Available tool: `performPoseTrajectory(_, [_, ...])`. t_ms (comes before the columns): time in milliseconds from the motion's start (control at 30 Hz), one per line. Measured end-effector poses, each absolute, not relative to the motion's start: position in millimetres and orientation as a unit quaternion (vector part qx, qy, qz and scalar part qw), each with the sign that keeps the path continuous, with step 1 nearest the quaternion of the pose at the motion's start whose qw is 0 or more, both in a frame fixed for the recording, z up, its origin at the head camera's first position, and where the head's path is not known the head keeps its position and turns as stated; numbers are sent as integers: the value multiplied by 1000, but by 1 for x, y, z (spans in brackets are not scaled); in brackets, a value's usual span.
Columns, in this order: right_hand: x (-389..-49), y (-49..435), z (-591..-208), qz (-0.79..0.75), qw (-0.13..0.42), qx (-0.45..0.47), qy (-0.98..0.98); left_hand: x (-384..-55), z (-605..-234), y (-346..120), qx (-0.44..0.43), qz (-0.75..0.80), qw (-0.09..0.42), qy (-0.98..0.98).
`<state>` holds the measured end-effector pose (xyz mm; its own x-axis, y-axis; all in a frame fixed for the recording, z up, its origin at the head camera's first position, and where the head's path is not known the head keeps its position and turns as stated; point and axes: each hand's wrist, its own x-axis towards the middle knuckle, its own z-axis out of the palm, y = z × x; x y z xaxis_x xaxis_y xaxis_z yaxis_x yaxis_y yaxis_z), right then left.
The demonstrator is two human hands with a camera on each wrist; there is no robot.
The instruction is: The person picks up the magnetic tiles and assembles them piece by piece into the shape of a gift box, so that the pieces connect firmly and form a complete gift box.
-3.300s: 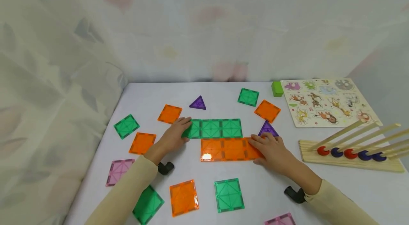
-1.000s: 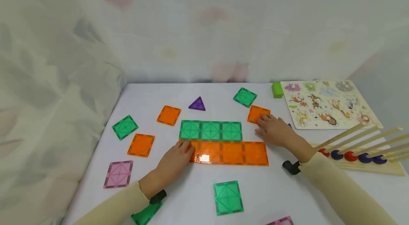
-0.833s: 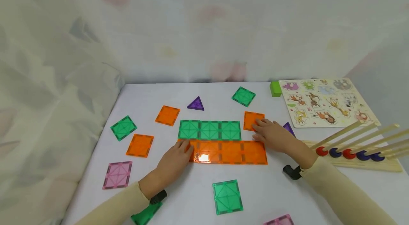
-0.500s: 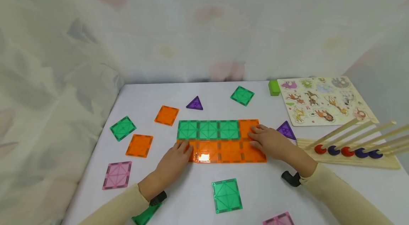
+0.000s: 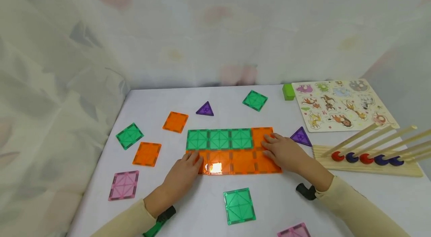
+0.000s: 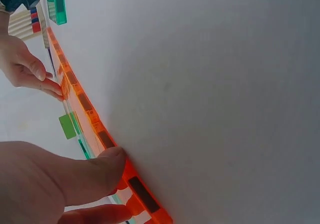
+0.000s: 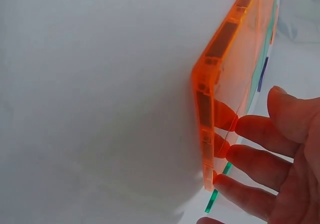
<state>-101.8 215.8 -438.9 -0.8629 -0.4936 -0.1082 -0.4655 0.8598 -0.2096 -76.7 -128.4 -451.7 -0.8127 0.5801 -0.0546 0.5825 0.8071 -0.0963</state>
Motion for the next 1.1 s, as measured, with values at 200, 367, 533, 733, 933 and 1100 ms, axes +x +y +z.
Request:
performPoseTrajectory(200, [-98,215,-438,-91,76,-251,961,-74,-452,-129,301,-51,30,952])
performPoseTrajectory(367, [-98,216,-440,-104,88,-247,959,-73,-452,-129,298,-50,38,952])
performPoseTrajectory(533, [-99,218,-442,-105,84,-248,959,-73,-451,-129,290,-45,47,955])
performPoseTrajectory(733, [-100,218,-442,-97,72,-252,960,-73,-449,-128,292,-44,47,954])
performPoseTrajectory(933, [-97,221,-444,-108,75,-247,960,-76,-449,-130,293,-31,61,954])
performPoseTrajectory(1100, [-88,221,-448,-122,95,-236,959,-73,-448,-135,300,-2,69,952])
